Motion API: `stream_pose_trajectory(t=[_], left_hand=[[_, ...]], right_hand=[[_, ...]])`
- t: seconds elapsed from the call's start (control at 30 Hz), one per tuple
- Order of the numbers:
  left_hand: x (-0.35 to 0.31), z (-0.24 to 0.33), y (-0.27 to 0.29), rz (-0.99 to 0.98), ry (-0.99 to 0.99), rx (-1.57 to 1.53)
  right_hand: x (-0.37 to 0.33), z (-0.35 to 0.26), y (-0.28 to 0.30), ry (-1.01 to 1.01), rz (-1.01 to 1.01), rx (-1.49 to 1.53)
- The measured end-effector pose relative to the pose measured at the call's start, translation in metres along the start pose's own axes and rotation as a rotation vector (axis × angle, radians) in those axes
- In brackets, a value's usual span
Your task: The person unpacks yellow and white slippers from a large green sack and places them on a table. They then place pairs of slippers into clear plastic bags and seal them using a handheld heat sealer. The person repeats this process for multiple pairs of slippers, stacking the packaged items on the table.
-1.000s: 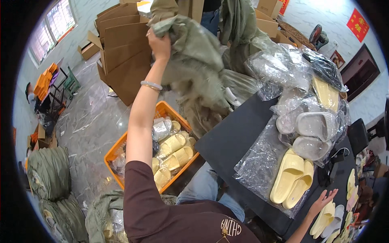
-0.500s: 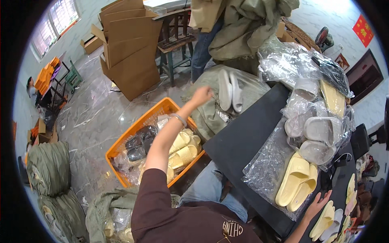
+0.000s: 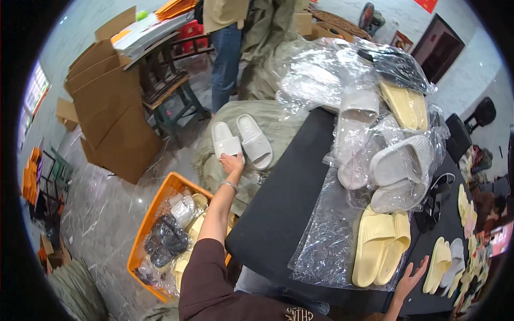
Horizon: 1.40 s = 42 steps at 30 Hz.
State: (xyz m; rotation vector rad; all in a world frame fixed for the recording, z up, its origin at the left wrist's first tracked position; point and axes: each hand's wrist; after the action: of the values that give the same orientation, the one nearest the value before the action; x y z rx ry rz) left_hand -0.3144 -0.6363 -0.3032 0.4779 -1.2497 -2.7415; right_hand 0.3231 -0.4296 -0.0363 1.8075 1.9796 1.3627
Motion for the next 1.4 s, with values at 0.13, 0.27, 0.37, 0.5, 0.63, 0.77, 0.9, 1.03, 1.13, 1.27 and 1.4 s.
stream_pose_trajectory(t=[0.13, 0.27, 0.37, 0.5, 0.63, 0.77, 0.9, 1.03, 1.13, 1.27, 1.4], left_hand=[[0.014, -0.005, -0.011, 0.204, -0.644, 0.417], [0.052, 0.016, -0.006, 0.07, -0.922, 0.772], [0.077, 0.011, -0.003, -0.103, -0.893, 0.957], [0.069, 0.026, -0.026, -0.464, -0.742, 0.9], [0.09, -0.014, -0.048, -0.595, -0.882, 0.705], [0.071, -0.037, -0.057, -0.481, -0.842, 0.596], [0.065, -0.041, -0.005, -0.33, -0.843, 0.425], [0.078, -0.022, 0.082, -0.228, -0.856, 0.238], [0.082, -0.026, 0.169, -0.058, -0.846, -0.011], [-0.013, 0.038, 0.276, -0.147, -0.766, -0.343], [-0.086, 0.081, 0.349, -0.422, -0.714, -0.836]], right_hand=[[-0.004, -0.003, -0.008, 0.037, -0.02, -0.026], [-0.006, -0.023, -0.011, 0.079, -0.036, -0.07], [-0.006, -0.029, -0.009, 0.101, -0.054, -0.12], [0.001, -0.045, -0.006, 0.19, -0.048, -0.175], [0.03, -0.066, -0.012, 0.369, -0.112, -0.13], [0.036, -0.078, -0.017, 0.466, -0.134, -0.116], [0.026, -0.078, -0.008, 0.461, -0.145, -0.118], [0.017, -0.073, 0.007, 0.457, -0.114, -0.08], [0.019, -0.067, 0.014, 0.502, -0.091, -0.043], [0.013, -0.066, 0.029, 0.481, -0.013, 0.023], [0.005, -0.042, 0.03, 0.33, -0.146, 0.246]])
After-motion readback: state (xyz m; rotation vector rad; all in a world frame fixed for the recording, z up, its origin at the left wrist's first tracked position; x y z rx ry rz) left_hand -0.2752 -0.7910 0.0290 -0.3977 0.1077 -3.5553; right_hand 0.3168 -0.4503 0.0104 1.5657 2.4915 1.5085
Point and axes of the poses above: each hand's wrist, its own x-axis towards the middle knuckle, its own y-axis out of the back of the hand, z = x × y, and after that the axes turned 10 degrees about x, right-handed
